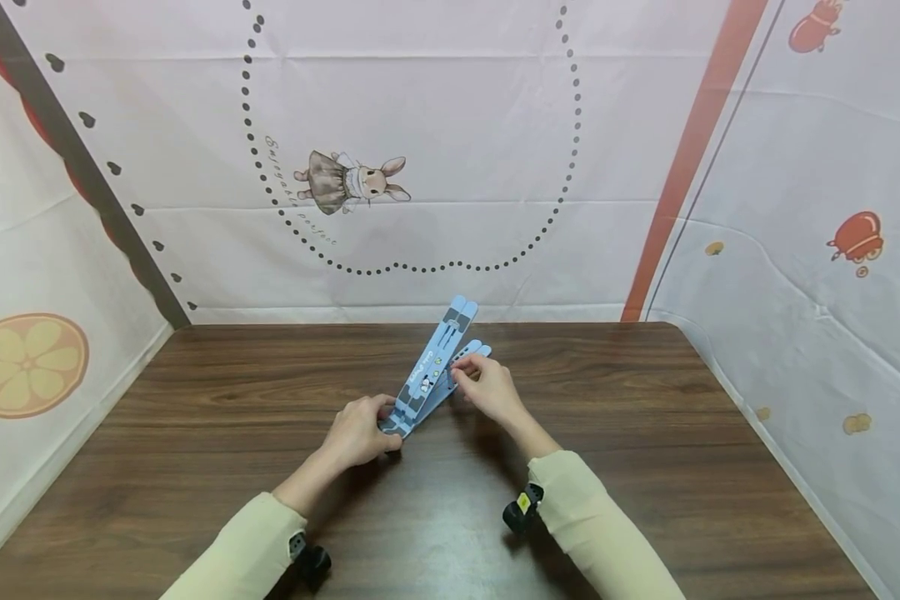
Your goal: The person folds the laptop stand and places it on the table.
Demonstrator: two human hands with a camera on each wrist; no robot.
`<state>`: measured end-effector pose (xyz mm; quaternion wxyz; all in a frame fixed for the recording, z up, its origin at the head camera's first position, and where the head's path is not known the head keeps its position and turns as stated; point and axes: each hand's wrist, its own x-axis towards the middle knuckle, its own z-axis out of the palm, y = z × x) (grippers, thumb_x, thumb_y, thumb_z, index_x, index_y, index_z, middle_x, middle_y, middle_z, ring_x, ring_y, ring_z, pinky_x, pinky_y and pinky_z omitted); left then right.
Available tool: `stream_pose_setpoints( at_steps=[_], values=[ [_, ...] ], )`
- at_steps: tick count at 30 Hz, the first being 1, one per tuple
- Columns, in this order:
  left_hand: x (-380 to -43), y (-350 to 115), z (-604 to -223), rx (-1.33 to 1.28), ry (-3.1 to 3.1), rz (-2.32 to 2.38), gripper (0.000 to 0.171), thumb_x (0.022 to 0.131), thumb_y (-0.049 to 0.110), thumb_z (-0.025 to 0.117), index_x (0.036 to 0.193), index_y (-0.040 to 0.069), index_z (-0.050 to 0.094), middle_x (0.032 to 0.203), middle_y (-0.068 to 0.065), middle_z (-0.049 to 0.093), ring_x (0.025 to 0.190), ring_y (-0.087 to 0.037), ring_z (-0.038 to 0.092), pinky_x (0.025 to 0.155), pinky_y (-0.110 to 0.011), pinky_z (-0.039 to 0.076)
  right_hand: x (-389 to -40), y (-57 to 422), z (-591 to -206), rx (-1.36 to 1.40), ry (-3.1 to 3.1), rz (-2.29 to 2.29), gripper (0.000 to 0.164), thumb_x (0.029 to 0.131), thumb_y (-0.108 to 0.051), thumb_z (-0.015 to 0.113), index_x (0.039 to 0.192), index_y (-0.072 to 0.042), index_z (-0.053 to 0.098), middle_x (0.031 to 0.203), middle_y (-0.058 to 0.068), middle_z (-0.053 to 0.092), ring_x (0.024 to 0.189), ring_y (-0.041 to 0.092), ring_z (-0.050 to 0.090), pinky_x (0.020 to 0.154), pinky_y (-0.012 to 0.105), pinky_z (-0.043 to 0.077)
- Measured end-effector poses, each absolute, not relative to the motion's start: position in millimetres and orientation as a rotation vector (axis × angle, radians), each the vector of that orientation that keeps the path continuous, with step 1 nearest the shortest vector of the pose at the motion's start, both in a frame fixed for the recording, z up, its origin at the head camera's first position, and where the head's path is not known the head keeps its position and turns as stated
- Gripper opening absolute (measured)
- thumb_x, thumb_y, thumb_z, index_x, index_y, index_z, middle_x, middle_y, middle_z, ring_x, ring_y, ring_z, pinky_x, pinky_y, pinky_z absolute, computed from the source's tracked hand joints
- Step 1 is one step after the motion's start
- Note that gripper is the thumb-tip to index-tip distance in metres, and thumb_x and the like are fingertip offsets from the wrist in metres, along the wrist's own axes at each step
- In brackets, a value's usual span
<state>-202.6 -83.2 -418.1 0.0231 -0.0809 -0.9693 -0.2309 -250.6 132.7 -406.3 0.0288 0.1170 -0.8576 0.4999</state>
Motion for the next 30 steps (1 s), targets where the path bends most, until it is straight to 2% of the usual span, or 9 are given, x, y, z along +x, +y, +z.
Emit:
stream_pose_setpoints(
  at_steps=[4, 7, 12, 14, 20, 30],
  values=[
    [-204, -84, -417, -0.248, -3.012, -0.713, 0.061, 0.061, 0.027, 0.076, 0.117, 0.007, 0.06, 0.09, -0.007, 0.062, 0.072, -0.017, 0.052, 0.061, -0.031, 0.043, -256, 144, -399, 0.393, -2.62, 1.427, 0.023, 0.088, -0.014, 0.06, 0.107, -0.002, 0.062, 0.091, 0.015, 0.068, 0.077, 0.033, 0.065, 0.059, 0.031, 0.055],
    [-205, -86, -418, -0.243, -3.012, -0.713, 0.061, 0.061, 0.026, 0.076, 0.117, 0.007, 0.06, 0.092, -0.008, 0.062, 0.072, -0.017, 0.052, 0.061, -0.031, 0.043, -261, 153, -396, 0.45, -2.604, 1.285, 0.028, 0.088, -0.014, 0.061, 0.114, -0.003, 0.06, 0.098, 0.013, 0.068, 0.08, 0.029, 0.065, 0.063, 0.03, 0.054],
    [-209, -88, -420, -0.239, -3.017, -0.704, 0.062, 0.062, 0.026, 0.077, 0.119, 0.008, 0.06, 0.093, -0.008, 0.061, 0.073, -0.017, 0.052, 0.063, -0.031, 0.043, -269, 164, -389, 0.544, -2.572, 1.153, 0.038, 0.087, -0.011, 0.062, 0.123, -0.003, 0.053, 0.114, 0.016, 0.064, 0.092, 0.028, 0.065, 0.078, 0.04, 0.053],
    [-210, -89, -419, -0.239, -3.02, -0.703, 0.062, 0.062, 0.026, 0.077, 0.119, 0.008, 0.06, 0.093, -0.008, 0.061, 0.074, -0.017, 0.052, 0.064, -0.031, 0.044, -272, 168, -385, 0.561, -2.577, 1.137, 0.042, 0.087, -0.012, 0.061, 0.127, -0.002, 0.05, 0.119, 0.016, 0.06, 0.094, 0.03, 0.064, 0.079, 0.042, 0.052],
    [-214, -92, -420, -0.275, -3.02, -0.708, 0.061, 0.062, 0.025, 0.077, 0.119, 0.01, 0.06, 0.094, -0.006, 0.061, 0.076, -0.017, 0.052, 0.067, -0.031, 0.044, -278, 176, -374, 0.59, -2.631, 1.111, 0.052, 0.089, -0.014, 0.06, 0.137, -0.007, 0.041, 0.129, 0.014, 0.054, 0.101, 0.029, 0.062, 0.076, 0.04, 0.053],
    [-219, -96, -419, -0.327, -3.045, -0.746, 0.059, 0.064, 0.021, 0.075, 0.12, 0.011, 0.06, 0.096, -0.006, 0.06, 0.077, -0.016, 0.049, 0.07, -0.03, 0.042, -284, 184, -363, 0.686, -2.67, 1.098, 0.059, 0.089, -0.015, 0.058, 0.143, -0.015, 0.034, 0.138, 0.014, 0.045, 0.11, 0.03, 0.057, 0.076, 0.039, 0.053]
  ],
)
